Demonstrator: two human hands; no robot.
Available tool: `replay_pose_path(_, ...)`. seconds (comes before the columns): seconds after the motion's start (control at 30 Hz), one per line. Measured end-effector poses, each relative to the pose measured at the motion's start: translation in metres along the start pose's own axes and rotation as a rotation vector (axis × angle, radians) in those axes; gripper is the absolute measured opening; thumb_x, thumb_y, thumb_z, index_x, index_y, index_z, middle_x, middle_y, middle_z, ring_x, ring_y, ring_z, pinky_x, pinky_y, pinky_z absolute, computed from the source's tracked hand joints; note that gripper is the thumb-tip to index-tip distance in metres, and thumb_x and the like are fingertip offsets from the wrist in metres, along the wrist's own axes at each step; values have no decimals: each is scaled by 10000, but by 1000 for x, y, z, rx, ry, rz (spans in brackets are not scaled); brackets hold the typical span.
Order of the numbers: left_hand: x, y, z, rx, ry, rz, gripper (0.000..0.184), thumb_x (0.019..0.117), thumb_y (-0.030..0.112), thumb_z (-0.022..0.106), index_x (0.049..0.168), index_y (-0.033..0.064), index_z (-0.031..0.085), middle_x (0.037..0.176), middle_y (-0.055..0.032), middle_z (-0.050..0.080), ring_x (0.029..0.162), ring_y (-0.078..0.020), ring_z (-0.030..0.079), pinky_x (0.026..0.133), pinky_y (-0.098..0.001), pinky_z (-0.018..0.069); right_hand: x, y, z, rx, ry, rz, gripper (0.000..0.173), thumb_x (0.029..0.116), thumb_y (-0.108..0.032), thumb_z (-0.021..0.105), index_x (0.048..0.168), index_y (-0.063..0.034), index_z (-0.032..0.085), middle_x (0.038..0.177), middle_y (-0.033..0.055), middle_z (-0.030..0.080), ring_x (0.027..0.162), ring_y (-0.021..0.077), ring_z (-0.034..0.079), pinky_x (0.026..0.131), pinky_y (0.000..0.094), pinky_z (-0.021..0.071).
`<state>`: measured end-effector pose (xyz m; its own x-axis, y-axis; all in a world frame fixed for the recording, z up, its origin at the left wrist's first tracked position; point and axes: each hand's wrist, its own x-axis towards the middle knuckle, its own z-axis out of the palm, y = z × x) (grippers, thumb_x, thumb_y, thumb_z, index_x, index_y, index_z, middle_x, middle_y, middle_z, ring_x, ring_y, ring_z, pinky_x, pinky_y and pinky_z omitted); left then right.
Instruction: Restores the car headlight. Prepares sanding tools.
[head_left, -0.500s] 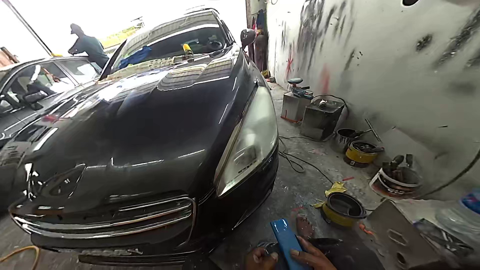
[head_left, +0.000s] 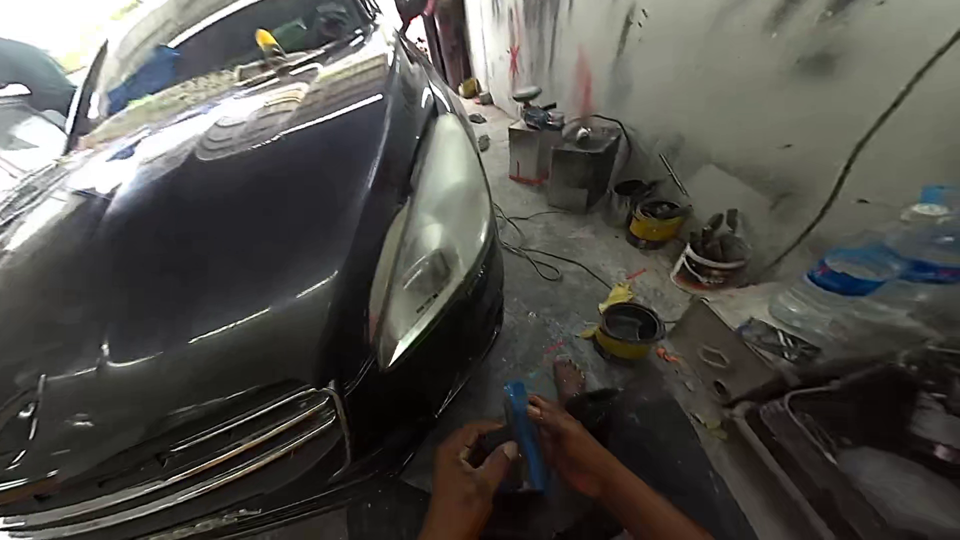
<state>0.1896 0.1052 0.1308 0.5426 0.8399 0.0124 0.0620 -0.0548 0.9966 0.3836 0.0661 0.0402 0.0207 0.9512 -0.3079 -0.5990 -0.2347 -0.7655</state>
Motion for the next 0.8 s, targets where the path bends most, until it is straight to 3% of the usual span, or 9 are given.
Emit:
replay_pose_path(0.13,0,9,-12,-235,52,-31,259,930,93,723,1136,-55,673,938,-154,731,802,-188,713,720,-340,615,-5,1,8,91,53,56,407,1061,-339,321,1393,-171,486,879,29,693,664,120,645,563,284,553)
replay_pose_path(0.23,1,3,-16,-421,53,-62,299,914,144,766,1143,-28,680,976,-168,724,840,-188,716,761,-352,616,-11,3,13,191,5,143,404,1096,-400,228,1155,-195,571,703,-1,627,545,88,566,506,242,493)
replay_pose_path(0.33,3,-2,-12,-427,82,-115,284,905,115,766,1129,-39,682,960,-175,724,822,-180,711,721,-327,608,-16,6,10,307,-132,120,428,1078,-426,301,1109,-157,632,902,70,728,751,174,706,659,338,610)
replay_pose_path(0.43,5,-5,-7,-312,138,-164,258,907,64,739,1121,-62,672,924,-170,726,778,-181,708,674,-309,602,-22,4,11,474,-345,101,353,950,-497,617,1084,-195,741,1047,92,753,936,219,736,806,420,625)
replay_pose_path(0.47,5,-5,-6,-285,159,-167,250,904,51,737,1114,-67,673,899,-166,724,747,-176,699,648,-299,593,-23,3,12,513,-407,92,348,926,-488,665,1097,-200,758,1076,93,753,975,225,733,842,436,620)
replay_pose_path(0.6,3,-5,-3,-199,197,-148,236,906,50,733,1099,-70,670,862,-159,718,692,-171,685,581,-275,572,-24,5,13,563,-528,65,365,937,-465,665,1161,-191,751,1143,107,735,1044,248,714,900,466,597)
replay_pose_path(0.8,1,-5,-5,-157,213,-112,215,909,43,734,1086,-68,681,859,-162,720,704,-181,692,613,-287,586,-24,5,17,583,-552,63,375,967,-457,624,1185,-175,742,1164,125,727,1055,265,711,901,478,594)
